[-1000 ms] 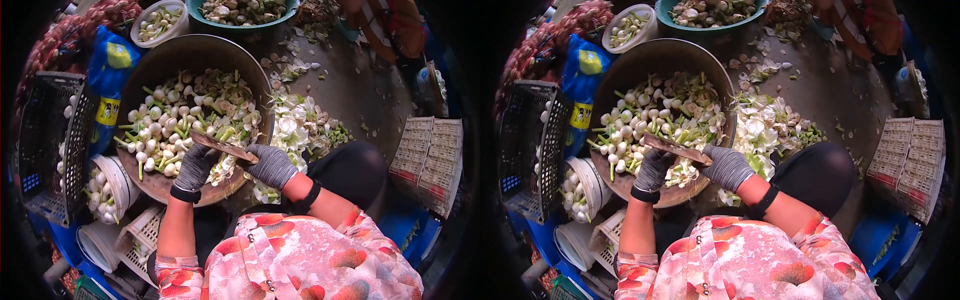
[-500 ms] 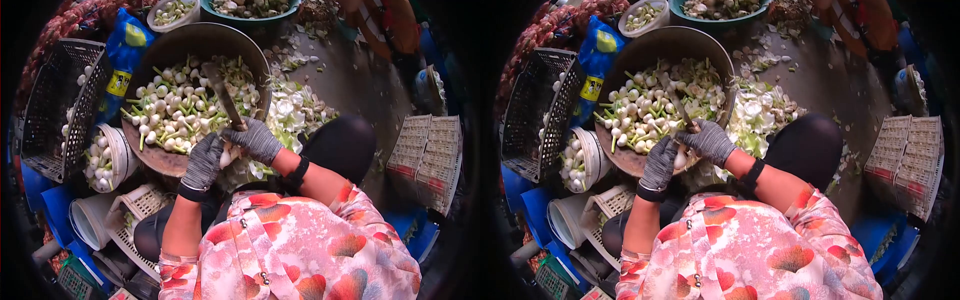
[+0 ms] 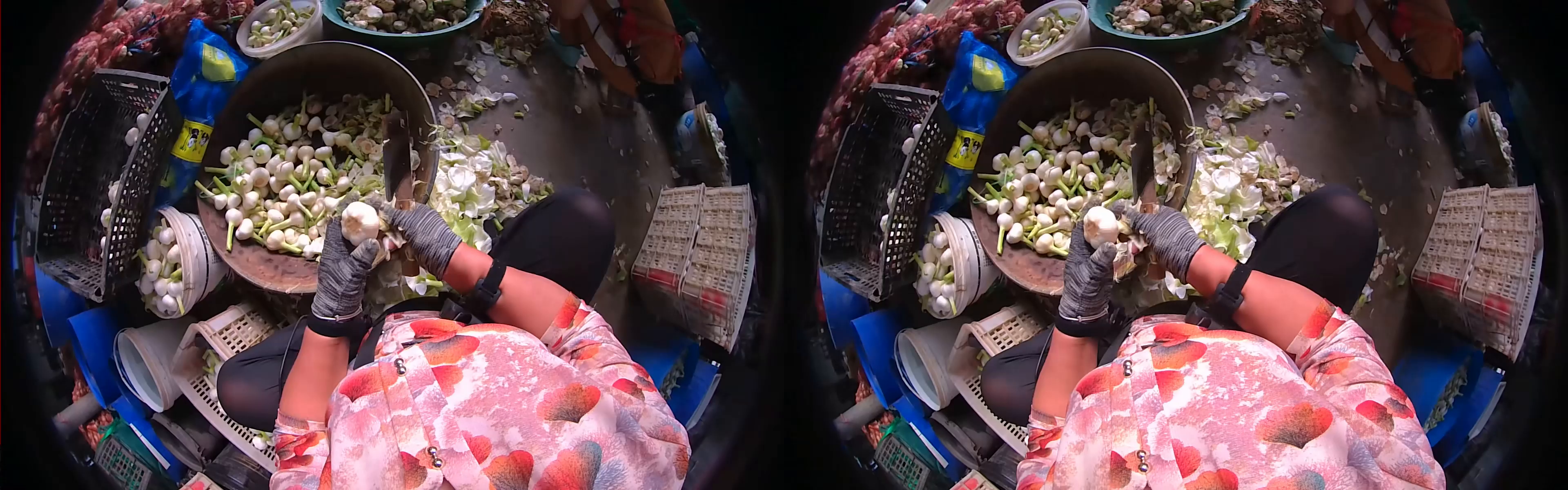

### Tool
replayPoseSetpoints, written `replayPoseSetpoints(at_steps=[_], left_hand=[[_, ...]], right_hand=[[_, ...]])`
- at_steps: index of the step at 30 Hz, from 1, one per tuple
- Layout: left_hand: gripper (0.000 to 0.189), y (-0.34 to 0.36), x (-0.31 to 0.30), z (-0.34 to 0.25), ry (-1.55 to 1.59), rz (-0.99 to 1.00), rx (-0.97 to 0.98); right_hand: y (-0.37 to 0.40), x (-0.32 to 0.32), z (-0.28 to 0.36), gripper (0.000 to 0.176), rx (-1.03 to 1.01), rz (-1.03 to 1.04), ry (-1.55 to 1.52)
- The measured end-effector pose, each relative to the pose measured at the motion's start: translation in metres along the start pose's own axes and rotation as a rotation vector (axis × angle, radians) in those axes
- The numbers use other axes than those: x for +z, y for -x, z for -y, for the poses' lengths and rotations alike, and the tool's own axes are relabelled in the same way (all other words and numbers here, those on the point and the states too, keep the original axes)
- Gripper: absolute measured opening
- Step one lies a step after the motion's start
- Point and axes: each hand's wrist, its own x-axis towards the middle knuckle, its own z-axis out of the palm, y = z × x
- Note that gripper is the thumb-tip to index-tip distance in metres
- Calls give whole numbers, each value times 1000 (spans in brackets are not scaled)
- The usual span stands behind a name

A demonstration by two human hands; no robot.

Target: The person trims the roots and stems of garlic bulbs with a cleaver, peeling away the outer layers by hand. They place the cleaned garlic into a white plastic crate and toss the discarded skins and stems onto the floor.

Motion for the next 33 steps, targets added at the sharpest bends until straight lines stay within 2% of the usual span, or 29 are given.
replayPoseSetpoints(at_steps=[3, 4, 8, 9, 10, 11, 12, 15, 20, 22, 28, 33], left_hand=[[66, -2, -3, 0, -79, 22, 6], [65, -2, -1, 0, -80, 8, 31], [63, -6, -10, 3, -199, 1, 34], [63, -7, -13, 4, -254, -1, 31], [57, -8, -20, 12, -404, -21, 44], [45, -9, -29, 17, -539, 57, 40], [40, -7, -36, 21, -916, 172, 228], [41, 0, -41, 17, -1490, 379, 297], [45, 0, -53, 47, -1433, 91, 916], [45, 1, -54, 51, -1360, 35, 961], [47, 9, -51, 47, -1109, 78, 559], [56, 8, -60, 58, -1128, 14, 539]], right_hand=[[14, -1, 8, 39, -384, -275, 792], [11, -7, 6, 39, -462, -319, 963], [26, -9, 21, 34, -491, -298, 1055], [34, -6, 28, 31, -538, -229, 1146], [45, -2, 37, 29, -583, -157, 1234], [52, 0, 40, 26, -628, -86, 1320], [51, -4, 37, 20, -618, -38, 1459], [58, 3, 42, 23, -595, 47, 1551], [54, 7, 36, 22, -585, 111, 1616], [55, 8, 36, 21, -577, 122, 1622], [54, 9, 29, 16, -503, 121, 1639], [45, 4, 20, 15, -541, 100, 1640]])
